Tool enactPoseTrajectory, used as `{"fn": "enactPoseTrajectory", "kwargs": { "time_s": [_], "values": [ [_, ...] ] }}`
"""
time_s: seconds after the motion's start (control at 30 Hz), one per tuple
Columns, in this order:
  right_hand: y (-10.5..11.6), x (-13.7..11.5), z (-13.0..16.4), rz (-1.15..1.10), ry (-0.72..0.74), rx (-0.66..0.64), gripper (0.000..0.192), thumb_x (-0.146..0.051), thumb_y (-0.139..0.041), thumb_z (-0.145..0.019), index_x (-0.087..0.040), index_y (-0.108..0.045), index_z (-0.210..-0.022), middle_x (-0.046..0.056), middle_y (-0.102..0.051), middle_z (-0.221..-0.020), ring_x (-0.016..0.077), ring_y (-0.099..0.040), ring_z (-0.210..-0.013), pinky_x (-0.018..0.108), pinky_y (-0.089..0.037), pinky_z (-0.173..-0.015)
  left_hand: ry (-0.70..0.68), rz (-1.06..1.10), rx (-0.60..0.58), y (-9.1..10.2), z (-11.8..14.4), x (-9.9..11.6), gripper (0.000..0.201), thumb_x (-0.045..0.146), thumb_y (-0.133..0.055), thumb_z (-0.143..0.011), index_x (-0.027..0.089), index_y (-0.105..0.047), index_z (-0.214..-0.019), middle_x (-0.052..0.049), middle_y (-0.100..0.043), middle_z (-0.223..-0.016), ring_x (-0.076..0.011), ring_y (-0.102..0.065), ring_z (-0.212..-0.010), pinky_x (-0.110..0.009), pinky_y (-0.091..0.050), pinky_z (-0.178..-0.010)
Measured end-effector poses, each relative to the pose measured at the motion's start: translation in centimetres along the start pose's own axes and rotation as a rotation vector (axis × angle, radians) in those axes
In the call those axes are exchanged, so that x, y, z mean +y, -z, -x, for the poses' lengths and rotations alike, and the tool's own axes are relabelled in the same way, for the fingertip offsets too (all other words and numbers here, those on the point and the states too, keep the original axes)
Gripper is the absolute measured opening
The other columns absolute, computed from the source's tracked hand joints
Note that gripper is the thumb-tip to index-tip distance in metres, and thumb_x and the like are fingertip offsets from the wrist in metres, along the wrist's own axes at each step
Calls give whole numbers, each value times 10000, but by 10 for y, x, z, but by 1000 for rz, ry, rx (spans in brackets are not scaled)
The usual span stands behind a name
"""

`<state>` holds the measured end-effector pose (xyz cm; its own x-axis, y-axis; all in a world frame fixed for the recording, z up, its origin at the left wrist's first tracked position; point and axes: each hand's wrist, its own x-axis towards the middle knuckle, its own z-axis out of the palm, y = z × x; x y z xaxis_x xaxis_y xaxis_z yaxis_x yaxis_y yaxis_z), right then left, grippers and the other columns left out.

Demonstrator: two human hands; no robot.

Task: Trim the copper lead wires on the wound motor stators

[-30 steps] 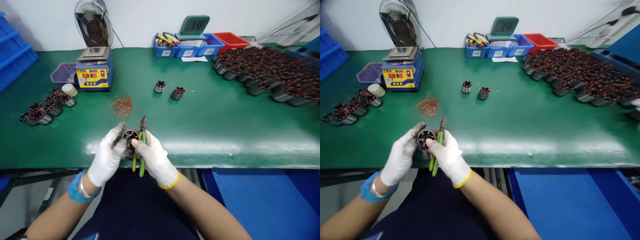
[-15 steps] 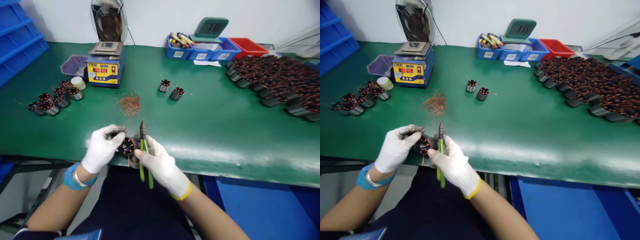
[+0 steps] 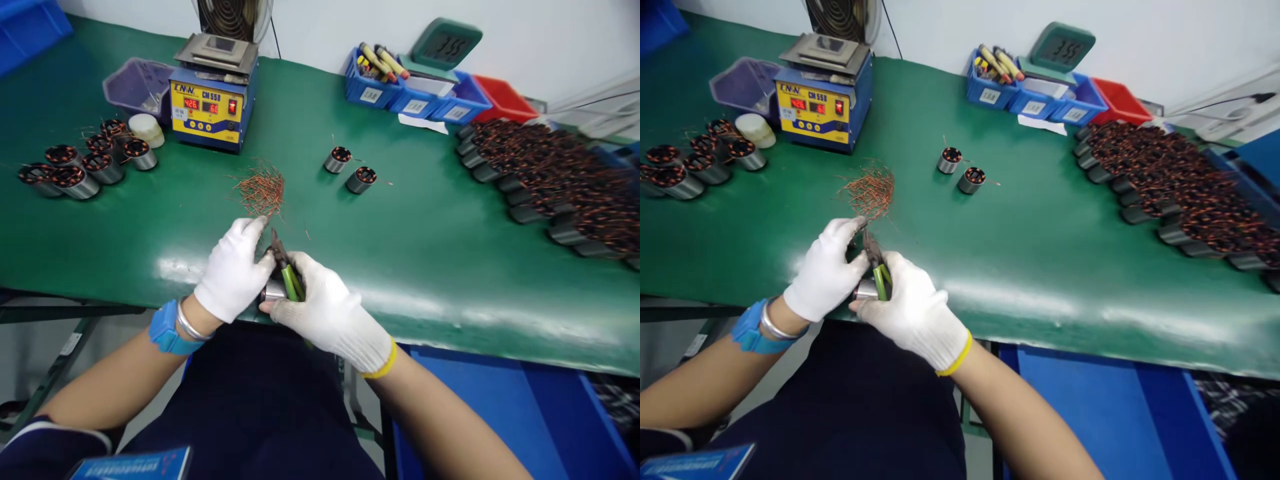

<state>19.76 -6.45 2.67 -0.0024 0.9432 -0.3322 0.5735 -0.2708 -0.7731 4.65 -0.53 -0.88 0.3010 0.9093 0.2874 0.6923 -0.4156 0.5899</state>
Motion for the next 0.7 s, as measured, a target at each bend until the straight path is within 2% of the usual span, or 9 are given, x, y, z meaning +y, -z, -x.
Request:
{"fn": "enactPoseTrajectory", "kwargs": {
  "time_s": [0.1, 0.2, 0.3, 0.37, 0.47, 0.53, 0.63, 0.7],
  "values": [
    [12, 2, 3, 101, -19, -26, 448, -308, -757, -673, -212, -593, -1079, 9, -651, -850, 169, -581, -723, 290, -435, -612, 31, -14, 31, 10, 20, 2, 355, 381, -603, -821, 129, -624, -1070, -111, -665, -1016, -250, -662, -905, -388, -550, -789],
    [14, 12, 6, 58, -4, -20, 427, -296, -743, -690, -211, -585, -1077, 4, -648, -867, 158, -575, -734, 284, -443, -629, -108, 17, -55, 11, 47, 6, 268, 426, -661, -795, 168, -605, -840, -59, -645, -790, -217, -626, -722, -360, -520, -659],
    [8, 25, 5, -59, 8, 0, 482, -327, -741, -705, -223, -558, -1138, 6, -638, -913, 172, -585, -794, 303, -474, -676, -262, 13, -54, 0, 64, 11, 267, 394, -680, -795, 158, -604, -892, -80, -658, -830, -244, -622, -779, -391, -515, -698],
    [3, 31, 4, -195, 26, 3, 477, -319, -726, -717, -220, -539, -1145, 4, -627, -918, 172, -591, -812, 314, -493, -709, -272, -20, 1, -8, 66, 15, 268, 351, -689, -786, 144, -612, -937, -95, -657, -869, -260, -617, -811, -403, -513, -704],
    [1, 33, 4, -374, 59, -35, 434, -287, -693, -738, -213, -525, -1132, 16, -633, -954, 178, -610, -856, 338, -510, -775, -250, -83, 45, -9, 58, 21, 136, 242, -655, -774, 148, -622, -866, -113, -635, -902, -262, -598, -827, -398, -509, -712],
    [4, 33, 7, -330, 37, -31, 445, -298, -690, -754, -218, -521, -1158, 28, -646, -978, 194, -621, -880, 367, -511, -802, -272, -196, -13, -1, 49, 26, 80, 211, -622, -769, 155, -623, -826, -126, -627, -925, -273, -587, -827, -403, -501, -698],
    [12, 37, 16, -139, -38, 109, 494, -334, -693, -779, -236, -504, -1226, 51, -659, -1017, 222, -632, -911, 414, -503, -837, -359, -359, -200, 17, 35, 31, 60, 198, -584, -792, 171, -629, -821, -110, -621, -895, -283, -578, -794, -406, -476, -653],
    [16, 43, 25, -133, -58, 195, 482, -345, -677, -800, -249, -494, -1236, 65, -660, -1062, 229, -642, -930, 416, -508, -838, -369, -285, -295, 27, 27, 29, 56, 209, -604, -787, 178, -628, -827, -92, -622, -893, -271, -591, -803, -396, -484, -670]
  ]
}}
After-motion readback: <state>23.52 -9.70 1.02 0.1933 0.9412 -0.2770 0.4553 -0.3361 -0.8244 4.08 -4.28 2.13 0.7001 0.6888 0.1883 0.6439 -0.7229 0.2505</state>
